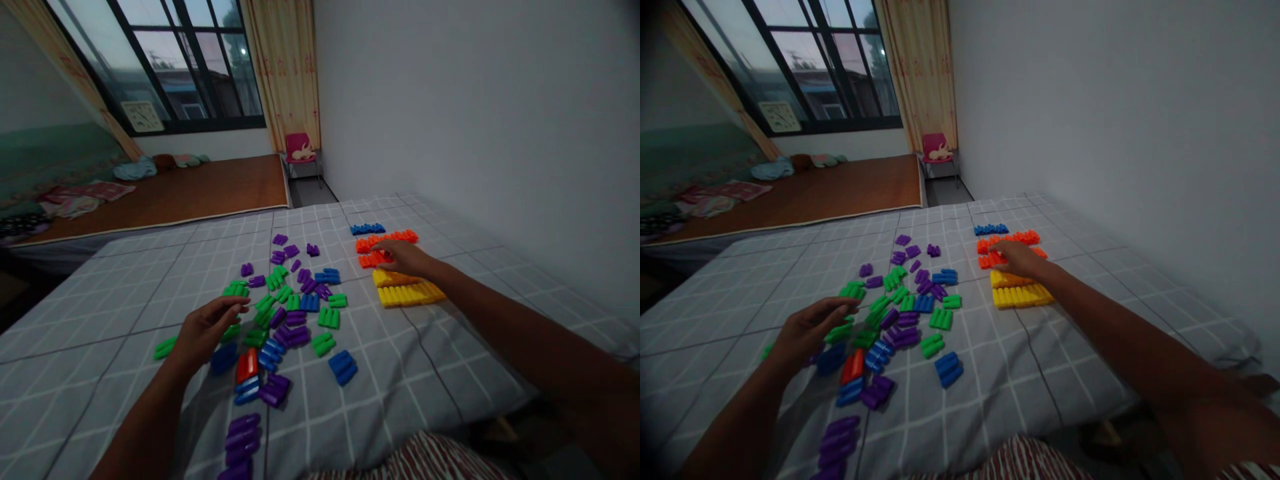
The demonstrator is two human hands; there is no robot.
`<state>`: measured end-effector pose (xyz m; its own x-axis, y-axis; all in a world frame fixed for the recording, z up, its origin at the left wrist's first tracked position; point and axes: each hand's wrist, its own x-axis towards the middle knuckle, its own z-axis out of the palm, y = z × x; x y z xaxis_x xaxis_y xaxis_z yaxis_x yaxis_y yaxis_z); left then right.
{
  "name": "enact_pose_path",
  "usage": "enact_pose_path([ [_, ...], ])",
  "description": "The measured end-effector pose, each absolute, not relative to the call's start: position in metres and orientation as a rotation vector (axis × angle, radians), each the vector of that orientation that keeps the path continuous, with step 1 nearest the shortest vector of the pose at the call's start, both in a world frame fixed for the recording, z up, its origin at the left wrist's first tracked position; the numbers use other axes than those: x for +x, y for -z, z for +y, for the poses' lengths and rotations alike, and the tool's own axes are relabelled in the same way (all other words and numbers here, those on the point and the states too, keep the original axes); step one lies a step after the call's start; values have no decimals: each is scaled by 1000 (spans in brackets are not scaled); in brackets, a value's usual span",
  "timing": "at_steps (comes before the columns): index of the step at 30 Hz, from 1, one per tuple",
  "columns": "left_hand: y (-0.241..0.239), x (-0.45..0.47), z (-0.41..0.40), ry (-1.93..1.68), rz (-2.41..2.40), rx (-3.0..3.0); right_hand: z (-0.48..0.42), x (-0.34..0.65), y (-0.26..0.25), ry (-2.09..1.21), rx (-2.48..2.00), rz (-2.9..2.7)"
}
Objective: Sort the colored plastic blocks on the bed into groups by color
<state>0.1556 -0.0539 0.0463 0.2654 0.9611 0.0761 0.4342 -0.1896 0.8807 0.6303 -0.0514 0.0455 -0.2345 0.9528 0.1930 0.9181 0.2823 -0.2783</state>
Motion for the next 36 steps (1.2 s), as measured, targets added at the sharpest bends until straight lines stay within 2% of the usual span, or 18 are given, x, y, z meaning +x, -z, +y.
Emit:
enact_pose_path([
  [5, -49, 149, -53, -901, 1321, 1750, -29, 639, -55, -165, -1918, -2099],
  [11, -49, 147, -52, -854, 1317, 1839, -16, 617, -42, -210, -1860, -2383],
  [15, -51, 145, -56, -797, 1305, 1899, -16, 613, -33, -195, -1917, -2386],
  [21, -50, 142, -59, -825, 1218, 1880, -25, 612, -59, -78, -1999, -2322],
  [23, -47, 144, -58, -834, 1224, 1869, -40, 580, -72, -72, -1840, -2299],
  [25, -43, 149, -58, -835, 1226, 1880, -62, 527, -78, -255, -1453, -2373],
  [27, -39, 155, -58, -823, 1208, 1911, -84, 464, -73, -427, -1040, -2534],
  [30, -31, 160, -60, -793, 1203, 1988, -99, 386, -53, -446, -665, -2719],
  [33, -22, 161, -57, -794, 1215, 2066, -92, 352, -36, -439, -539, -2803],
  [36, -18, 159, -53, -830, 1215, 2088, -77, 355, -35, -466, -641, -2763],
])
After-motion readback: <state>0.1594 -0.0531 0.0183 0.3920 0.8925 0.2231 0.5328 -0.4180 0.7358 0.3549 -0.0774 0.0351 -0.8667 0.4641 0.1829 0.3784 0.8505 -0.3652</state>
